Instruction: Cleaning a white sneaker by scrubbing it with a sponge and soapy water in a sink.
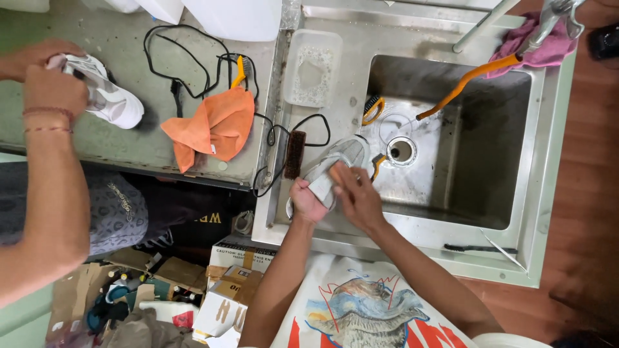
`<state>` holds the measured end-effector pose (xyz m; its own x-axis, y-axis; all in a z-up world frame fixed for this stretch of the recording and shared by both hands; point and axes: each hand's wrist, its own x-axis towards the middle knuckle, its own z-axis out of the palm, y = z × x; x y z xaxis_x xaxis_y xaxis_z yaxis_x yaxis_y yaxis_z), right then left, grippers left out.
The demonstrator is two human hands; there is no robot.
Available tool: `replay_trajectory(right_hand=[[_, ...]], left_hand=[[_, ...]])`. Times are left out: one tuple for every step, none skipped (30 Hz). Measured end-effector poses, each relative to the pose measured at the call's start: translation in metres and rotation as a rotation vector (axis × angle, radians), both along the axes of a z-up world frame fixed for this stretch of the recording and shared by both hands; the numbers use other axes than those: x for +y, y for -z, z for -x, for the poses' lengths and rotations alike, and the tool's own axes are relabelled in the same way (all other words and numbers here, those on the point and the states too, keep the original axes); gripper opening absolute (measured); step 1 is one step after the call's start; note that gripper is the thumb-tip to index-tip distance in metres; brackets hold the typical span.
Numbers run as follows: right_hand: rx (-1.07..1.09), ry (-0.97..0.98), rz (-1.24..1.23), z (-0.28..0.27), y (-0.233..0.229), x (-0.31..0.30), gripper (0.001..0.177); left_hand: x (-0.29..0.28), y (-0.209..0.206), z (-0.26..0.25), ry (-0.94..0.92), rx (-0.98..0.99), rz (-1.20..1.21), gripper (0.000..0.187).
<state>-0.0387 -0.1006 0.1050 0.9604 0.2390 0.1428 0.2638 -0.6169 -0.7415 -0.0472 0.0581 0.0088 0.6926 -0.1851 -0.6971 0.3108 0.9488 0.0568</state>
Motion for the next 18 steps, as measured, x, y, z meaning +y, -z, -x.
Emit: replay_trajectory(right_hand=[[-0.033, -0.087, 0.026, 0.01, 0.001, 0.001, 0.053], [-0.06, -0.17, 0.055, 0.024, 0.001, 0.0, 0.055], [-0.058, -0.164, 0.055, 0.01, 0.005, -0.002, 0.055], [-0.071, -0.047, 0.071, 0.0, 0.009, -0.007, 0.055], [-0.084, 0.069, 0.088, -0.01, 0.014, -0.012, 0.055], [-0.089, 0.069, 0.088, -0.006, 0.014, -0.009, 0.055], [-0.036, 0.023, 0.033, -0.002, 0.013, -0.006, 0.056], [0.022, -0.022, -0.024, 0.006, 0.013, -0.002, 0.058], [0.023, -0.02, -0.026, 0.012, 0.015, -0.006, 0.058], [-0.025, -0.094, 0.0, 0.015, 0.016, -0.01, 0.057], [-0.072, -0.169, 0.027, 0.018, 0.017, -0.015, 0.057], [-0.069, -0.167, 0.028, 0.01, 0.02, -0.019, 0.057], [-0.053, -0.091, 0.01, 0.002, 0.024, -0.024, 0.055], [-0.041, -0.018, -0.01, -0.009, 0.027, -0.027, 0.054], [-0.042, -0.018, -0.01, 0.004, 0.028, -0.022, 0.054], [-0.069, -0.116, -0.014, 0.015, 0.028, -0.016, 0.053], [-0.098, -0.214, -0.018, 0.027, 0.027, -0.011, 0.053], [-0.096, -0.21, -0.018, 0.024, 0.025, -0.016, 0.053]], left_hand=[[0.002, -0.006, -0.002, -0.018, 0.014, 0.036, 0.072], [0.003, -0.013, 0.0, -0.033, 0.035, 0.074, 0.065], [0.005, -0.021, -0.004, -0.026, 0.037, 0.073, 0.065], [0.003, -0.026, -0.004, -0.025, 0.022, 0.047, 0.076], [0.002, -0.032, -0.004, -0.025, 0.007, 0.021, 0.088], [0.003, -0.015, -0.008, -0.025, 0.002, 0.021, 0.088], [0.004, 0.001, -0.012, -0.036, 0.014, 0.033, 0.087], [0.006, 0.018, -0.011, -0.046, 0.031, 0.043, 0.086], [0.006, 0.019, -0.008, -0.044, 0.032, 0.042, 0.086], [0.005, 0.019, -0.008, -0.04, 0.028, 0.054, 0.084], [0.005, 0.02, -0.009, -0.036, 0.025, 0.066, 0.082], [0.005, 0.004, -0.009, -0.034, 0.029, 0.067, 0.082], [0.004, -0.011, -0.01, -0.032, 0.03, 0.069, 0.084], [0.006, -0.026, -0.014, -0.033, 0.028, 0.069, 0.085], [0.008, 0.0, -0.012, -0.034, 0.027, 0.069, 0.085], [0.011, 0.024, -0.012, -0.043, 0.027, 0.052, 0.082], [0.015, 0.049, -0.012, -0.052, 0.028, 0.036, 0.079], [0.012, 0.036, -0.011, -0.049, 0.03, 0.036, 0.079]])
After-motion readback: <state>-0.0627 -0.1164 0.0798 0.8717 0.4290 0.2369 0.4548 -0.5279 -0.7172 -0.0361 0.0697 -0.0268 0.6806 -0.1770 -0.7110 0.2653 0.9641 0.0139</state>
